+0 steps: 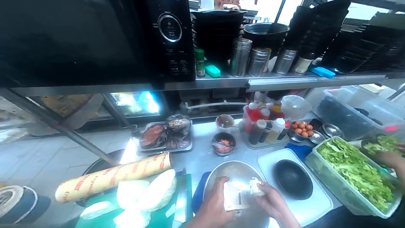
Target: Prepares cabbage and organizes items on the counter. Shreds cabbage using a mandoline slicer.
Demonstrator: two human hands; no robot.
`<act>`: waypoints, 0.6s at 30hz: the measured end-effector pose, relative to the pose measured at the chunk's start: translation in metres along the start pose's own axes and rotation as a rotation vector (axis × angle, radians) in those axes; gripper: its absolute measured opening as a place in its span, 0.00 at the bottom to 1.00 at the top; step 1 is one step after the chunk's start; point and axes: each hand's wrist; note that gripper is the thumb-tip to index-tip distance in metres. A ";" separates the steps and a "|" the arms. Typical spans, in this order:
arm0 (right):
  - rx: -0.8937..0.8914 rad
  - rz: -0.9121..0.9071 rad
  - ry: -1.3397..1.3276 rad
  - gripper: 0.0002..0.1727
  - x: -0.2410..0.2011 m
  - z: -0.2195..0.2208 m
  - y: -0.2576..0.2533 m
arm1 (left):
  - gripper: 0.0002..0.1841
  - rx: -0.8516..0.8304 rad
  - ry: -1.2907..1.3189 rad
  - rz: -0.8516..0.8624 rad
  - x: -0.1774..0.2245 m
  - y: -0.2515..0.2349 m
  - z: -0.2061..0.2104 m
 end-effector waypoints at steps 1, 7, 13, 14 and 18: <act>-0.083 0.008 -0.061 0.20 -0.003 0.002 0.004 | 0.57 0.005 0.001 0.001 -0.001 0.000 -0.001; -0.368 -0.007 -0.114 0.23 -0.016 0.011 0.023 | 0.57 0.025 0.005 0.013 -0.007 0.002 0.002; -0.365 -0.127 -0.004 0.27 -0.012 0.018 0.025 | 0.57 0.037 0.007 0.032 -0.010 0.004 0.004; -0.359 -0.132 -0.003 0.27 -0.010 0.019 0.025 | 0.57 0.041 0.009 0.032 -0.011 0.005 0.004; -0.381 -0.256 0.091 0.28 0.000 0.022 0.034 | 0.57 0.091 0.070 0.018 -0.018 0.016 0.003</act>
Point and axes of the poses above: each hand's wrist, its own y-axis away from the middle knuckle, its own z-axis out of the palm, x = y × z, and after that the axes turned 2 degrees about -y, right-handed
